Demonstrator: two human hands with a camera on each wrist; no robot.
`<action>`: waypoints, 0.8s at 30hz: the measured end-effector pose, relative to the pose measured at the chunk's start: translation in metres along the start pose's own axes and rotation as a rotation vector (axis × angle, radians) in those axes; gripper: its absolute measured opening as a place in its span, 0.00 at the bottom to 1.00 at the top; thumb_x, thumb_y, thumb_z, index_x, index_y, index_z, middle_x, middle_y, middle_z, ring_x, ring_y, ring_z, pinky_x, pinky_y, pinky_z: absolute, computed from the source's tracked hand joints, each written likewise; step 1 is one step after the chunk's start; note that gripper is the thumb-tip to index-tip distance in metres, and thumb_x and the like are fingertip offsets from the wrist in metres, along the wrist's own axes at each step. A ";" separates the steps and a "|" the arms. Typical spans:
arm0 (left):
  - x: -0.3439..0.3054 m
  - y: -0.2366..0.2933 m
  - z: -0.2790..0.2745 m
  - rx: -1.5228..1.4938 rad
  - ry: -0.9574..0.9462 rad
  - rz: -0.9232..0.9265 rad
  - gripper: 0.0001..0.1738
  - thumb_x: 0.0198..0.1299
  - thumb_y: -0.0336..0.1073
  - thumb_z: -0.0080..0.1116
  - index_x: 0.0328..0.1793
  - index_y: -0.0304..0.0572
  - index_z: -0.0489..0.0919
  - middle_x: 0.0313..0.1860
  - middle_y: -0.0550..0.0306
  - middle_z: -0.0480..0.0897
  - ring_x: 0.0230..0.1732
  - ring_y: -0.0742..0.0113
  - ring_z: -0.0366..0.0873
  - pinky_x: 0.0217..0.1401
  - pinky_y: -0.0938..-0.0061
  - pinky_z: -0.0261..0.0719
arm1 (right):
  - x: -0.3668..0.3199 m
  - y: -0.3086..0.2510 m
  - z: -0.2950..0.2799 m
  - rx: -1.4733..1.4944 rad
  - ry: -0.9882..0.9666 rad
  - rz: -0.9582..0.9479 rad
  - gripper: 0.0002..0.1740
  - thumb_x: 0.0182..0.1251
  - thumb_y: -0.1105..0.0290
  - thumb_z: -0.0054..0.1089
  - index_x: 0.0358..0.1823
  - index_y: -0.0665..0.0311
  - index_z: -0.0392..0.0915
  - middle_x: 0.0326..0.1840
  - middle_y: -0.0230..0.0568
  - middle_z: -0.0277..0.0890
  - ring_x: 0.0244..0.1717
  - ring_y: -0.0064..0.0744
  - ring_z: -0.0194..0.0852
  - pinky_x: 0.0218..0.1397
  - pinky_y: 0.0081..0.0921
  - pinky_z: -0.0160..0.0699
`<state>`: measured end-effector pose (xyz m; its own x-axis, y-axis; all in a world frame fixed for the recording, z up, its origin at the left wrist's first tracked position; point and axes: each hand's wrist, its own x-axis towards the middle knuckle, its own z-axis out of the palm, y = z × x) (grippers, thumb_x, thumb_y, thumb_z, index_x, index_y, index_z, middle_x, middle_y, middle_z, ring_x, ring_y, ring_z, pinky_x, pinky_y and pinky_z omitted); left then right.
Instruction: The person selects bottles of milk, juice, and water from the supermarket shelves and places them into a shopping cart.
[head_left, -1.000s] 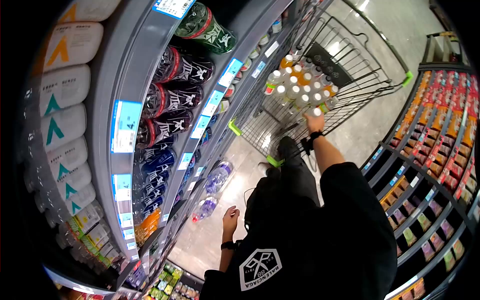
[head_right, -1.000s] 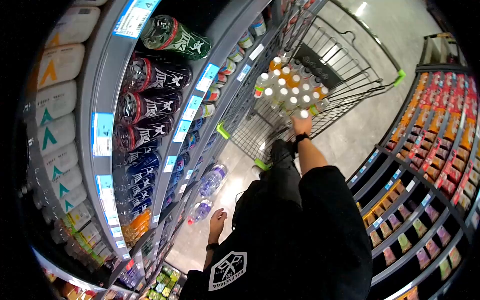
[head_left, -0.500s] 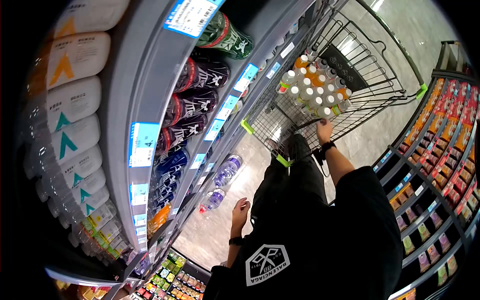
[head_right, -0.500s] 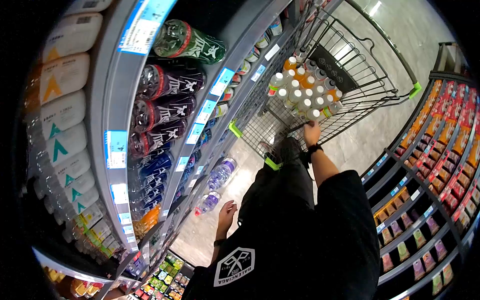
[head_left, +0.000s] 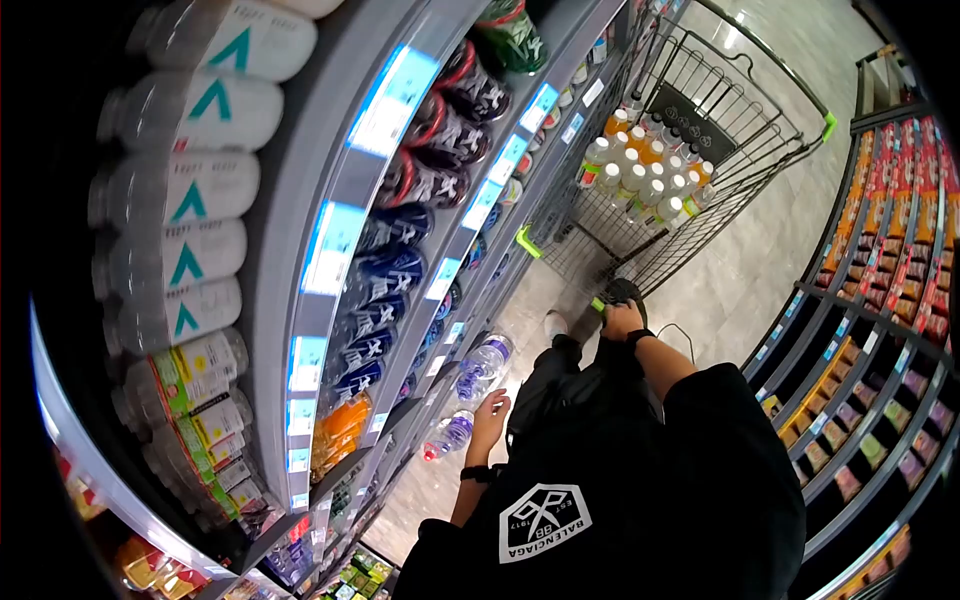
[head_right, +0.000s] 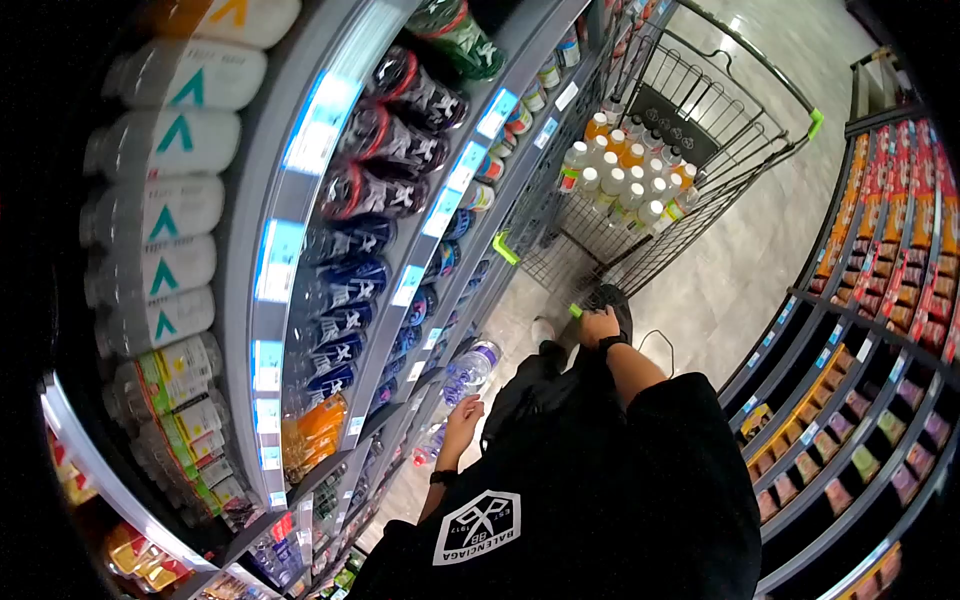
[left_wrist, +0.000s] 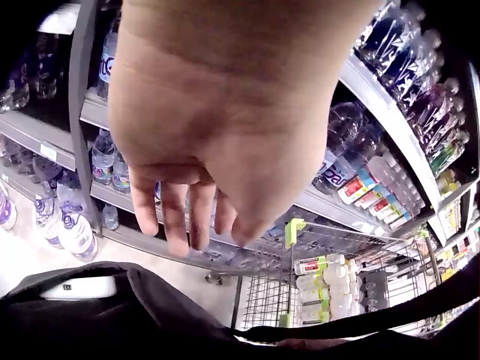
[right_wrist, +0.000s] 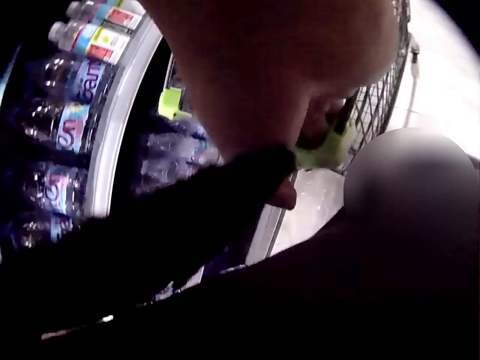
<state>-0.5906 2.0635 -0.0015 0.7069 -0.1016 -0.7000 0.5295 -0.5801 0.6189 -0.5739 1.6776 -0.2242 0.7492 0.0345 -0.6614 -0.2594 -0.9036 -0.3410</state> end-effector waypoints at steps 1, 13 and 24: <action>-0.002 -0.015 -0.013 0.037 -0.021 0.033 0.23 0.73 0.41 0.63 0.68 0.37 0.79 0.51 0.51 0.88 0.48 0.64 0.85 0.54 0.69 0.81 | -0.006 -0.009 0.001 0.002 0.014 0.004 0.33 0.56 0.50 0.68 0.58 0.65 0.79 0.55 0.51 0.86 0.68 0.49 0.77 0.82 0.47 0.55; -0.068 -0.170 -0.122 0.189 0.052 0.035 0.22 0.70 0.41 0.65 0.64 0.36 0.82 0.48 0.50 0.89 0.49 0.66 0.86 0.53 0.70 0.82 | -0.047 -0.055 0.020 -0.059 0.117 0.159 0.46 0.53 0.50 0.73 0.69 0.71 0.69 0.65 0.54 0.79 0.73 0.48 0.71 0.86 0.46 0.49; -0.163 -0.278 -0.070 0.082 0.175 0.036 0.20 0.68 0.39 0.67 0.62 0.38 0.83 0.47 0.49 0.90 0.46 0.60 0.88 0.52 0.68 0.84 | -0.112 -0.075 0.136 -0.011 0.171 -0.027 0.67 0.52 0.44 0.78 0.81 0.78 0.48 0.84 0.65 0.53 0.86 0.60 0.44 0.88 0.46 0.43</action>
<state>-0.8201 2.2980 -0.0339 0.7990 0.0147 -0.6012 0.4678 -0.6434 0.6060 -0.7214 1.7994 -0.2151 0.8487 -0.0130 -0.5288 -0.2314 -0.9081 -0.3490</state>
